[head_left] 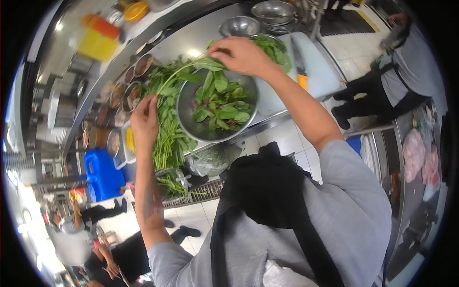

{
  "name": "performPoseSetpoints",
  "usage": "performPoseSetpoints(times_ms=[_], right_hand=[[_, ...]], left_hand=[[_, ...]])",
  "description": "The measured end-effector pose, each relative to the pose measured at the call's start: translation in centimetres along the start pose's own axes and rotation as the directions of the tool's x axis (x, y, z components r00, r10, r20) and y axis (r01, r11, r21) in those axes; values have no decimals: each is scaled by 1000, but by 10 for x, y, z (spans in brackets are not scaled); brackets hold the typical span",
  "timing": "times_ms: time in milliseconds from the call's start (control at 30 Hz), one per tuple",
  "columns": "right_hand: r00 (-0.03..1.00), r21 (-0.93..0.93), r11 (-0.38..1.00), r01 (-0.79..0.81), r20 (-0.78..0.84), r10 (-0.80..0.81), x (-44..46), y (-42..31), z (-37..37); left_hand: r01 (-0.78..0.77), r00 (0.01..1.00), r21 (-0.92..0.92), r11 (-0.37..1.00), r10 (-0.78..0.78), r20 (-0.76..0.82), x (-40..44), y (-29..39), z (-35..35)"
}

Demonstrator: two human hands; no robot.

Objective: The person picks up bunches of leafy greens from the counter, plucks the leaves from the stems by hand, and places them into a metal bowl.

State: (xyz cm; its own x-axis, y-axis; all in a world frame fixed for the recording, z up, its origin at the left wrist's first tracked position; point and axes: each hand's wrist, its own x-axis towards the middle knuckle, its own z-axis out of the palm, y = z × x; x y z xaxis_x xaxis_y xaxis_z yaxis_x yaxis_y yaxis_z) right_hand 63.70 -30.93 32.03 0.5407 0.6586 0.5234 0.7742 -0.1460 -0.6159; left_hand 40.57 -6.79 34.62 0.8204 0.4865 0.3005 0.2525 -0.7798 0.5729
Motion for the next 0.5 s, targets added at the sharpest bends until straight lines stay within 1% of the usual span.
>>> performPoseSetpoints(times_ms=[33,100,133,167,200,233,300,333,400,433,500], right_hand=[[1000,-15,1000,-15,-13,15,3,4,-2],[981,165,984,-72,187,41,5,12,1],[982,164,984,-75,183,45,4,16,3],[977,162,985,-56,213,21,4,18,5],[970,162,986,-34,243,-6,4,18,7],[971,166,986,-33,241,-8,5,19,10],[999,45,999,12,41,-14,4,14,12],[999,42,999,8,36,-10,2,13,10],[968,-73,966,247,-26,-250,-3,13,7],[969,-77,968,241,-29,-243,-4,13,6],[964,-49,970,240,131,-232,-10,12,8]], left_hand=[[-18,1000,-10,1000,18,14,-5,4,3],[-11,999,-94,996,15,40,-12,3,7],[-9,999,-102,995,13,42,-14,1,9],[-9,999,-100,995,14,43,-16,0,11],[-7,999,-136,991,12,38,-18,1,13],[-5,999,-170,985,11,32,-19,2,15],[-26,999,-165,986,32,32,-19,5,16],[-47,998,-168,985,53,30,-18,7,18],[-64,997,-178,982,72,39,-15,10,22],[-73,996,-186,980,82,43,-15,11,24],[-62,996,-155,986,71,55,-19,15,22]])
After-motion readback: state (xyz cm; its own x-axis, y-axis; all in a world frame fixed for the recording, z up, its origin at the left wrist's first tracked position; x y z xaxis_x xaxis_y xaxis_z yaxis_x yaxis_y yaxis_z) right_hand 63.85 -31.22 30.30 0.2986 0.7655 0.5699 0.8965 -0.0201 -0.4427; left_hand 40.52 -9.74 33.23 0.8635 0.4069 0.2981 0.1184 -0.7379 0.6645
